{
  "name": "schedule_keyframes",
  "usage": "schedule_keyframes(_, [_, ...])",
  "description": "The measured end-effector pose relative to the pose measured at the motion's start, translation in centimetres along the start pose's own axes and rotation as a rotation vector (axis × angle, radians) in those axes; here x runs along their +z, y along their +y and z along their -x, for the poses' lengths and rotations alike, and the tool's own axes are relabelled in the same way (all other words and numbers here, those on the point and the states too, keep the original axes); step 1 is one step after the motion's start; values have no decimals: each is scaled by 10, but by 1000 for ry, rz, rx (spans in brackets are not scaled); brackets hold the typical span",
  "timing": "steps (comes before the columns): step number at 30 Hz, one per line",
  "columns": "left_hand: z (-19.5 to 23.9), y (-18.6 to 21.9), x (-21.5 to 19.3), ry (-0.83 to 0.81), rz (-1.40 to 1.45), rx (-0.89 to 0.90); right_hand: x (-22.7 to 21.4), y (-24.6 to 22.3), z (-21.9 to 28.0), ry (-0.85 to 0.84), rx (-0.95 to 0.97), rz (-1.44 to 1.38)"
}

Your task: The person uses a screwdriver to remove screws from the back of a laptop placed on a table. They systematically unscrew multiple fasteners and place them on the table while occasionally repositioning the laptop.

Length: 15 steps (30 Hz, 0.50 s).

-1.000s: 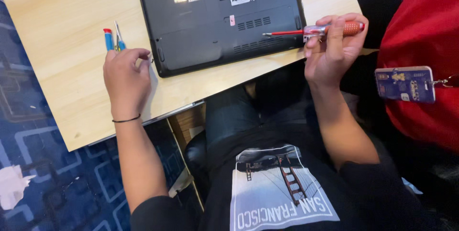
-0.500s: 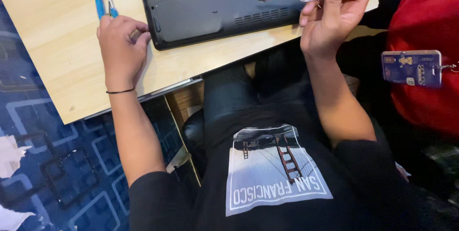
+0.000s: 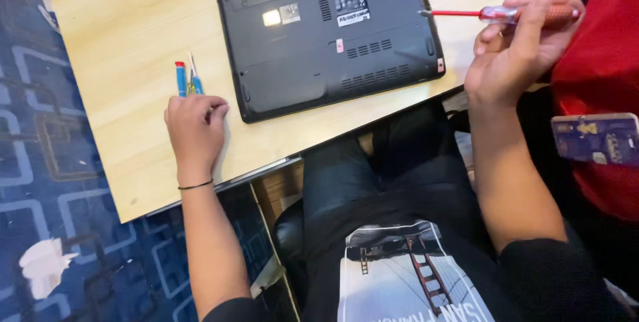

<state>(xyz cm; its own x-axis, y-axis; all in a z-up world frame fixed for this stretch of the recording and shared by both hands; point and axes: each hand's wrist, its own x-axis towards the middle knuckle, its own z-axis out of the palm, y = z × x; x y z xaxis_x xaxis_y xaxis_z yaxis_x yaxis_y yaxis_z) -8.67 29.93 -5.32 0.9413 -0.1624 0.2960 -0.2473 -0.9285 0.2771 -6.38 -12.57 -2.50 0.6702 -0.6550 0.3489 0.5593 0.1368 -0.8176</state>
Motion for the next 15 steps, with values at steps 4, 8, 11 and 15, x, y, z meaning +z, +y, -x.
schedule_keyframes(4, [2, 0, 2, 25, 31, -5, -10, 4, -8, -17, -24, 7])
schedule_keyframes(8, [-6, 9, -6, 27, 100, -80, -10, 9, -16, 2, -9, -10])
schedule_keyframes(11, [-12, 14, -11, 73, 174, -103, -15, 16, -18, 25, 101, -74])
schedule_keyframes(15, [-25, 18, -2, 188, 310, -133, -35, 69, -26, 138, 215, -198])
